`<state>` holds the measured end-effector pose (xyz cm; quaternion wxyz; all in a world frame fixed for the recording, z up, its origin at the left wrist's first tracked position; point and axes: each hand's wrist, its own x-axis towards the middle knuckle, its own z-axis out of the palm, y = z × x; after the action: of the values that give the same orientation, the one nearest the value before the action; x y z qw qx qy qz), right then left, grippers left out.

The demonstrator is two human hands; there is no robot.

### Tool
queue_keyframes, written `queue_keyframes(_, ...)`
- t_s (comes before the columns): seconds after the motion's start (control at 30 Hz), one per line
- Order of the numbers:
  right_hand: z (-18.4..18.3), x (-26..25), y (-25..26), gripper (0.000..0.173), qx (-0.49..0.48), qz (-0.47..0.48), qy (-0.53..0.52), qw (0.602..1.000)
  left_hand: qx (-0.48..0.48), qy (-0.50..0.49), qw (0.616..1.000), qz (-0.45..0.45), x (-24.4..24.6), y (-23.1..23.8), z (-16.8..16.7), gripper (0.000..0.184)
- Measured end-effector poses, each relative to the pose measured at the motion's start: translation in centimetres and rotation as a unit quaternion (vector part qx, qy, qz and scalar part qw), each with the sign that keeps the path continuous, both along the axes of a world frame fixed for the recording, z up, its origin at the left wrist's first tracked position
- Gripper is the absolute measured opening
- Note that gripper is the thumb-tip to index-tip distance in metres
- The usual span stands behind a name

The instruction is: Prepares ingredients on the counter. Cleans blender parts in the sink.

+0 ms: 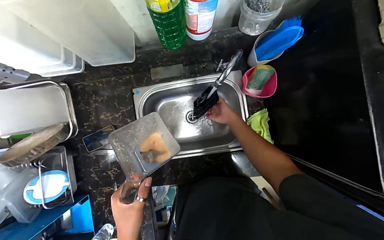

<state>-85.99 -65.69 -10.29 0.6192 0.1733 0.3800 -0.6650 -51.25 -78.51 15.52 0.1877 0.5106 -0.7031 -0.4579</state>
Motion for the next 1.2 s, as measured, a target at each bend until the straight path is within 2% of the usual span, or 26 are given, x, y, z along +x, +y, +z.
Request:
queue_keyframes(0.13, -1.3, 0.6, -1.9, 0.078, -0.010, -0.068, -0.059, 0.996, 0.001, 0.018, 1.000, 0.007, 0.3, 0.2, 0.2, 0.025)
queue_keyframes(0.23, -1.2, 1.8, -2.4, 0.075, 0.005, -0.021, -0.080, 0.997, 0.000, 0.030, 1.000, 0.002, 0.2, 0.2, 0.0, 0.023)
queue_keyframes(0.27, -1.3, 2.0, -2.3, 0.073, -0.002, -0.035, -0.092, 0.995, -0.002, 0.034, 0.999, 0.001, 0.2, 0.2, 0.0, 0.022)
queue_keyframes(0.37, -2.4, 1.8, -2.7, 0.071, -0.061, -0.165, -0.182, 0.967, 0.000, 0.048, 0.999, -0.001, 0.1, 0.1, -0.1, 0.022)
queue_keyframes(0.4, -2.8, 1.8, -2.8, 0.071, -0.077, -0.179, -0.205, 0.959, 0.001, 0.047, 0.999, -0.003, 0.1, 0.1, -0.2, 0.022)
queue_keyframes(0.47, -2.9, 2.2, -3.0, 0.073, -0.051, -0.128, -0.202, 0.970, 0.007, 0.052, 0.999, -0.007, 0.0, 0.1, -0.3, 0.021)
queue_keyframes(0.53, -2.5, 3.0, -2.7, 0.077, 0.024, -0.026, -0.145, 0.989, 0.013, 0.057, 0.998, -0.008, -0.1, 0.2, -0.1, 0.020)
queue_keyframes(0.6, -2.0, 3.3, -1.2, 0.078, 0.068, 0.028, -0.066, 0.995, 0.012, 0.064, 0.998, -0.015, 0.2, 0.1, 0.1, 0.019)
queue_keyframes(0.63, -1.7, 3.2, -0.4, 0.076, 0.067, 0.021, -0.035, 0.997, 0.012, 0.072, 0.997, -0.017, 0.3, 0.0, 0.2, 0.019)
queue_keyframes(0.73, -0.9, 2.8, 0.4, 0.037, 0.042, -0.118, 0.015, 0.992, 0.011, 0.074, 0.997, -0.024, 0.7, 0.0, 0.0, 0.020)
queue_keyframes(0.77, -1.2, 3.1, 0.2, 0.038, 0.021, -0.156, 0.059, 0.986, 0.012, 0.070, 0.997, -0.024, 0.6, 0.1, -0.1, 0.021)
queue_keyframes(0.83, -1.7, 3.7, -0.2, 0.063, 0.004, -0.160, 0.201, 0.966, 0.011, 0.056, 0.998, -0.022, 0.4, 0.3, 0.2, 0.022)
queue_keyframes(0.87, -1.8, 4.0, -0.1, 0.067, 0.005, -0.144, 0.279, 0.949, 0.008, 0.053, 0.998, -0.023, 0.4, 0.4, 0.3, 0.022)
queue_keyframes(0.93, -1.8, 4.2, 0.9, 0.064, 0.010, -0.127, 0.369, 0.921, 0.006, 0.063, 0.998, -0.023, 1.0, 0.6, 0.6, 0.021)
queue_keyframes(0.97, -1.4, 4.1, 1.5, 0.061, 0.004, -0.122, 0.374, 0.919, 0.007, 0.072, 0.997, -0.022, 1.4, 0.7, 0.7, 0.019)
queue_keyframes(1.03, -0.4, 3.5, 2.4, 0.055, -0.036, -0.114, 0.320, 0.940, 0.015, 0.090, 0.996, -0.021, 2.1, 0.8, 0.7, 0.018)
queue_keyframes(1.1, -0.4, 2.8, 2.3, 0.047, -0.060, -0.122, 0.218, 0.966, 0.016, 0.094, 0.995, -0.027, 2.6, 0.9, 0.7, 0.019)
queue_keyframes(1.17, -0.7, 2.3, 0.6, 0.028, -0.024, -0.149, 0.090, 0.985, 0.011, 0.081, 0.996, -0.039, 2.9, 1.0, 0.9, 0.019)
queue_keyframes(1.2, -1.0, 2.2, -0.5, 0.036, -0.003, -0.150, 0.029, 0.988, 0.009, 0.074, 0.996, -0.047, 3.0, 1.1, 1.0, 0.019)
